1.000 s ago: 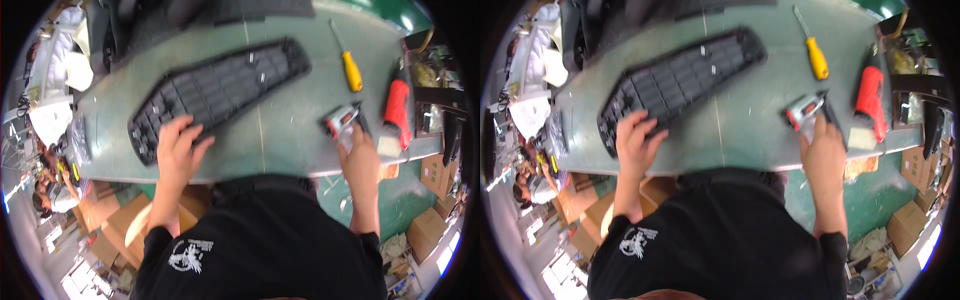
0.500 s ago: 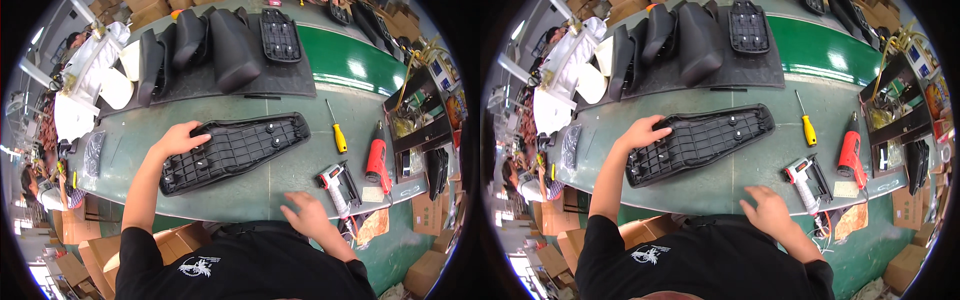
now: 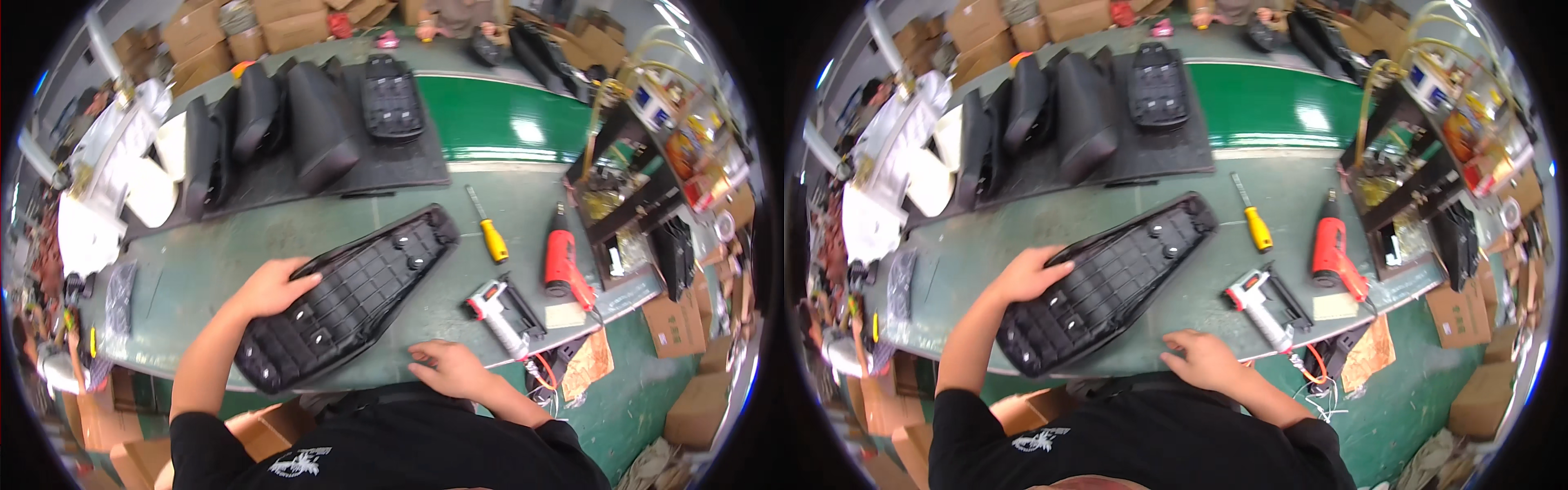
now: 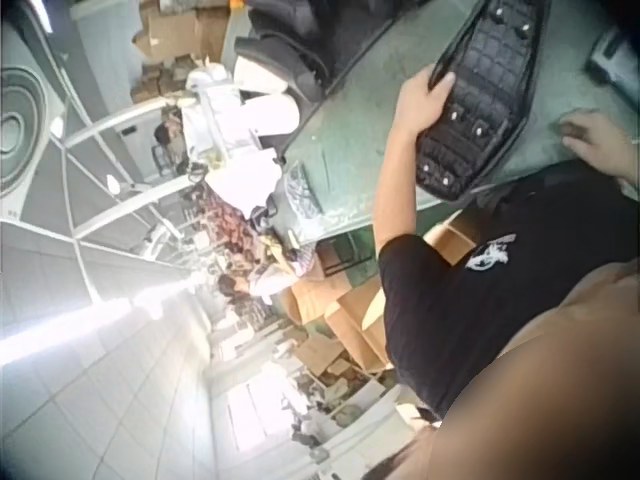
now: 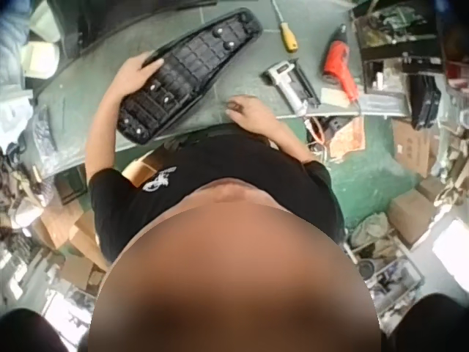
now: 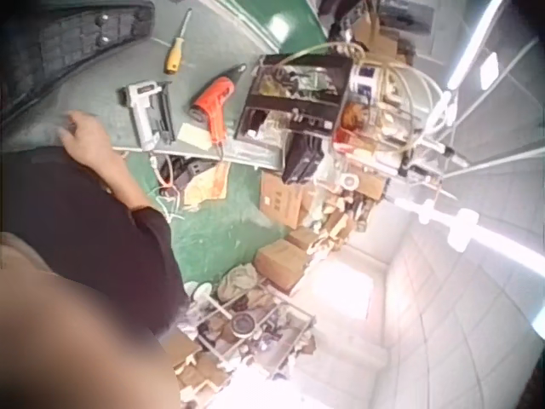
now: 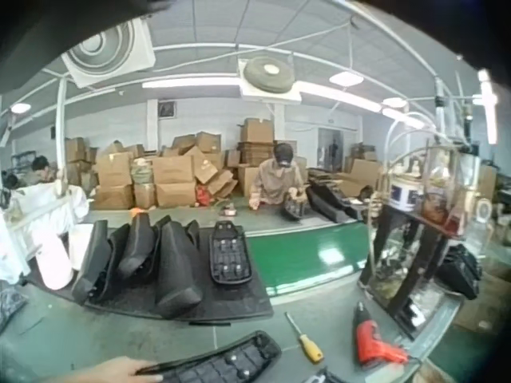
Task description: Upholstering a plastic seat base by stretching a black synthetic cover over the frame and securing it with a pneumatic staple gun.
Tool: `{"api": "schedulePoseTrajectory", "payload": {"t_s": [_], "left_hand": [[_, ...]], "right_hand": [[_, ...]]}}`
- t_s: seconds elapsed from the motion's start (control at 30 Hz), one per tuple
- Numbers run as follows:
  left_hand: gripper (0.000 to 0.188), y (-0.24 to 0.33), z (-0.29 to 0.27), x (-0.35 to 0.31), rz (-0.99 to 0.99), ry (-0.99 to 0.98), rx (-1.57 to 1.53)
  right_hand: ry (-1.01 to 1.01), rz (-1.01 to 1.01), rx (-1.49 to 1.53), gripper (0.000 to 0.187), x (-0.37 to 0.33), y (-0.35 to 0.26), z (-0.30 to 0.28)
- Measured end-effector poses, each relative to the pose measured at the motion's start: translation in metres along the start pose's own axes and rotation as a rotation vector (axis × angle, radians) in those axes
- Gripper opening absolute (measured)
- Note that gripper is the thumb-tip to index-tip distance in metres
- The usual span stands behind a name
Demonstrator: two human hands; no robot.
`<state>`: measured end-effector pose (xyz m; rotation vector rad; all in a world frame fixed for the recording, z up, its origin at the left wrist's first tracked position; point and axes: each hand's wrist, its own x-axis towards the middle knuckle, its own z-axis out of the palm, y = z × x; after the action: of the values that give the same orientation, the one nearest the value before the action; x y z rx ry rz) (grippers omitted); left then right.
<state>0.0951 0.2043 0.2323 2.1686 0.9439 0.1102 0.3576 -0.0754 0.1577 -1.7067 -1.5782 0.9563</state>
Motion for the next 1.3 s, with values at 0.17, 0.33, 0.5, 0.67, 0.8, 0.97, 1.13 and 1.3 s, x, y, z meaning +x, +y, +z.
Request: {"api": "schedulePoseTrajectory", "payload": {"t_s": [0.17, 0.33, 0.5, 0.67, 0.8, 0.97, 1.13, 1.3], "left_hand": [[0.038, 0.012, 0.024, -0.014, -0.082, 0.082, -0.322], [0.034, 0.006, 0.044, -0.008, -0.135, 0.2, -0.681], [0.035, 0.001, 0.051, -0.001, -0.162, 0.256, -0.819], [0.035, 0.003, 0.045, 0.005, -0.177, 0.295, -0.902], [0.036, 0.017, 0.043, 0.009, -0.15, 0.375, -1.04], [0.044, 0.003, 0.053, 0.028, -0.139, 0.392, -1.251], [0.045, 0.021, 0.083, 0.048, -0.046, 0.319, -1.533], [0.046, -0.032, 0.141, 0.068, -0.011, 0.272, -1.781]], "right_hand": [[-0.022, -0.061, -0.013, 0.037, 0.006, 0.003, -0.004], [-0.027, -0.031, -0.033, 0.037, 0.002, 0.005, -0.01], [-0.027, -0.017, -0.016, 0.036, 0.001, 0.013, -0.007], [-0.058, 0.023, -0.006, 0.036, 0.003, 0.006, -0.008], [-0.083, 0.032, -0.019, 0.036, 0.006, 0.001, -0.007], [-0.111, 0.074, 0.017, 0.038, 0.012, -0.006, -0.002], [-0.128, 0.241, 0.385, 0.047, 0.012, 0.01, 0.006], [-0.288, 0.397, 0.84, 0.063, 0.02, 0.008, 0.005]]}}
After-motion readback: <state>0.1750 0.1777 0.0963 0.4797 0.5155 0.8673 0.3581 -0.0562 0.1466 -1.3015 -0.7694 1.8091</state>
